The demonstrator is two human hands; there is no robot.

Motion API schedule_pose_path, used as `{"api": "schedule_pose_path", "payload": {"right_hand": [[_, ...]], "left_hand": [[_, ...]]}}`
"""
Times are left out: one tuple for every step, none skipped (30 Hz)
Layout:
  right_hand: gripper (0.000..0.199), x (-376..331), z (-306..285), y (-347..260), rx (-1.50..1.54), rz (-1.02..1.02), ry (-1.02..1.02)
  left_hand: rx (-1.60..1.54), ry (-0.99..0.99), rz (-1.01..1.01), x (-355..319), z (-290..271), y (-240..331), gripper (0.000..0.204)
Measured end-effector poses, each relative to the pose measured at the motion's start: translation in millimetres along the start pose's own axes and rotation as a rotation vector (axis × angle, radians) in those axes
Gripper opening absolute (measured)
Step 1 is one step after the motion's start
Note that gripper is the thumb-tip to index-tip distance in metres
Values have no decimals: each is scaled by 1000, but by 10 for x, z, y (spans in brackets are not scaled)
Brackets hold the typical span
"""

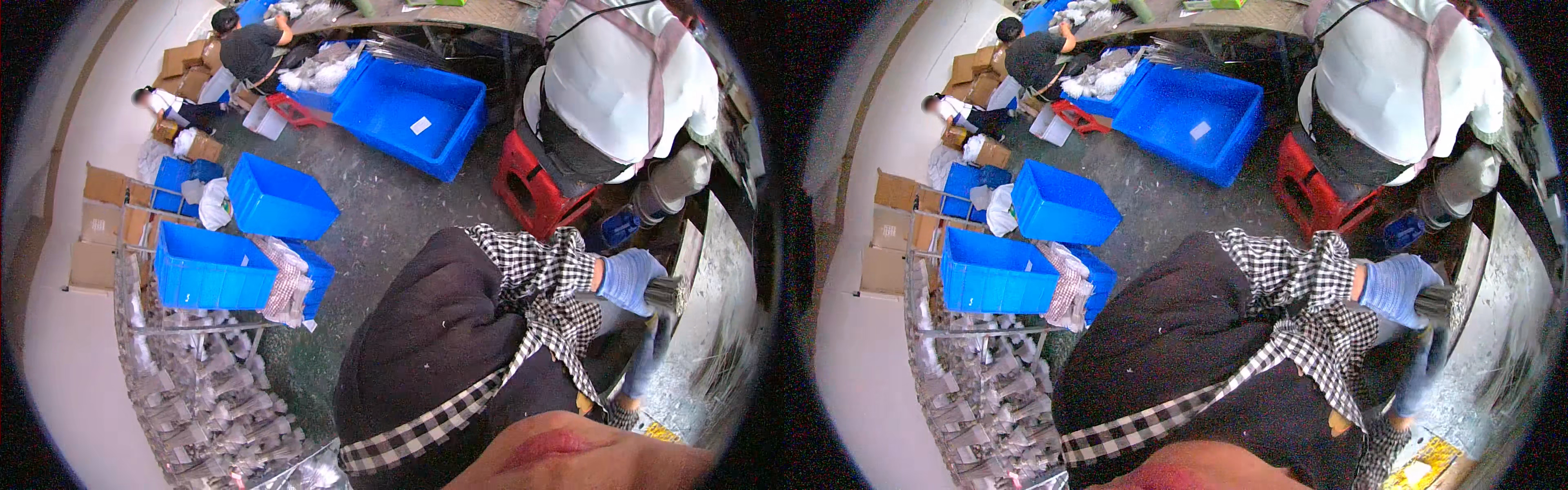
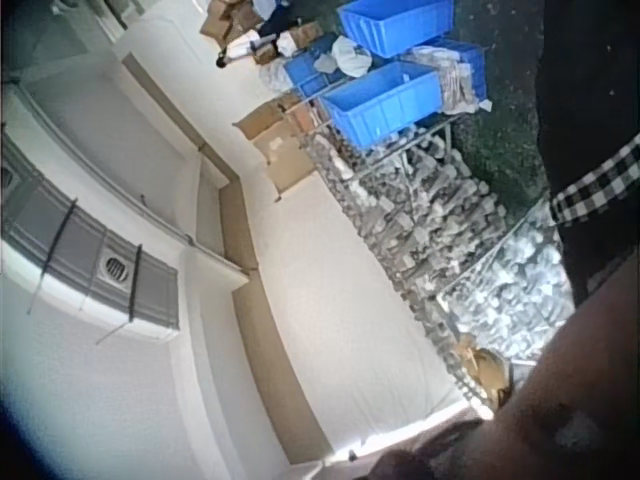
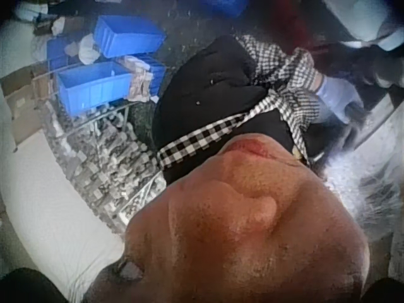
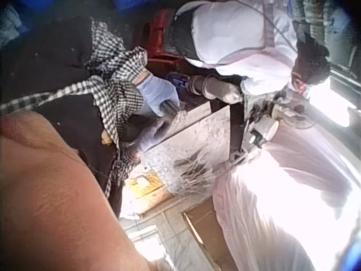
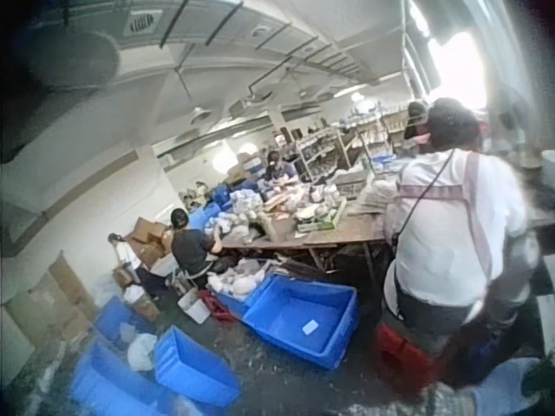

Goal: Processing and binding bundles of synthetic bristles or fibers at a factory workbench.

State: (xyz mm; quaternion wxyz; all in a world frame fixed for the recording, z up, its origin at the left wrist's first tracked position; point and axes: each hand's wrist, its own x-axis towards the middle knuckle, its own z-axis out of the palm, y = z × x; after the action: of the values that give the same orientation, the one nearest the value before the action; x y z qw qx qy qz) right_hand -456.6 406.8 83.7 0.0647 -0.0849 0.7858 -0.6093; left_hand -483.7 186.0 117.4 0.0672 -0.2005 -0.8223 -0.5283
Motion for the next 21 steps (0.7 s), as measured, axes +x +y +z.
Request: {"api": "schedule_pose_path", "payload": {"right_hand": [[41, 14, 143, -44, 2, 50, 20], [33, 33, 294, -326, 22, 63, -114], [33, 75, 375, -379, 19, 67, -119], [31, 105, 433, -400, 97, 75, -135], [30, 98, 471, -387, 172, 83, -149], [30, 143, 393, -279, -9, -157, -209], [30, 116, 372, -231, -14, -152, -205], [28, 79, 423, -333, 21, -223, -134], [27, 94, 437, -422, 56, -295, -63], [27, 201, 312, -476, -96, -325, -181], [27, 266, 288, -371, -97, -312, -162], [29, 318, 282, -248, -258, -361, -55], [33, 348, 275, -153, -420, -405, 52], [37, 363, 285, -197, -592, -460, 59], [37, 353, 282, -131, -594, -454, 64], [36, 346, 288, -8, -683, -523, 112], [34, 320, 292, 69, -777, -587, 164], [29, 314, 296, 125, -661, -486, 155], [29, 299, 238, 143, -666, -478, 165], [29, 308, 213, 60, -447, -375, 20], [28, 300, 190, -31, -228, -269, -122]], "left_hand": [[-26, 23, -53, -34, -43, -22, 26], [-27, 34, -60, -64, -77, -69, 26], [-27, 52, -54, -79, -99, -116, 26], [-26, 67, -48, -87, -121, -162, 26], [-29, 82, -40, -99, -152, -199, 26], [-3, 101, -43, -125, -228, -202, 25], [34, 100, -45, -132, -252, -287, 25], [88, 99, -38, -138, -302, -330, 25], [144, 98, -31, -150, -369, -356, 24], [108, 63, -70, -144, -393, -377, 28], [100, 42, -65, -148, -395, -361, 28], [-59, -2, -47, -161, -391, -323, 31], [-218, -46, -31, -152, -366, -295, 34], [-167, -95, -33, -135, -342, -262, 38], [-170, -102, -32, -117, -325, -230, 38], [-142, -62, -15, -102, -309, -198, 35], [-119, -27, 5, -83, -261, -189, 33], [-175, 10, 36, -66, -204, -239, 29], [-182, -2, 40, -56, -143, -301, 29], [-174, 30, 2, -44, -118, -378, 28], [-168, 61, -37, -18, -111, -363, 26]]}}
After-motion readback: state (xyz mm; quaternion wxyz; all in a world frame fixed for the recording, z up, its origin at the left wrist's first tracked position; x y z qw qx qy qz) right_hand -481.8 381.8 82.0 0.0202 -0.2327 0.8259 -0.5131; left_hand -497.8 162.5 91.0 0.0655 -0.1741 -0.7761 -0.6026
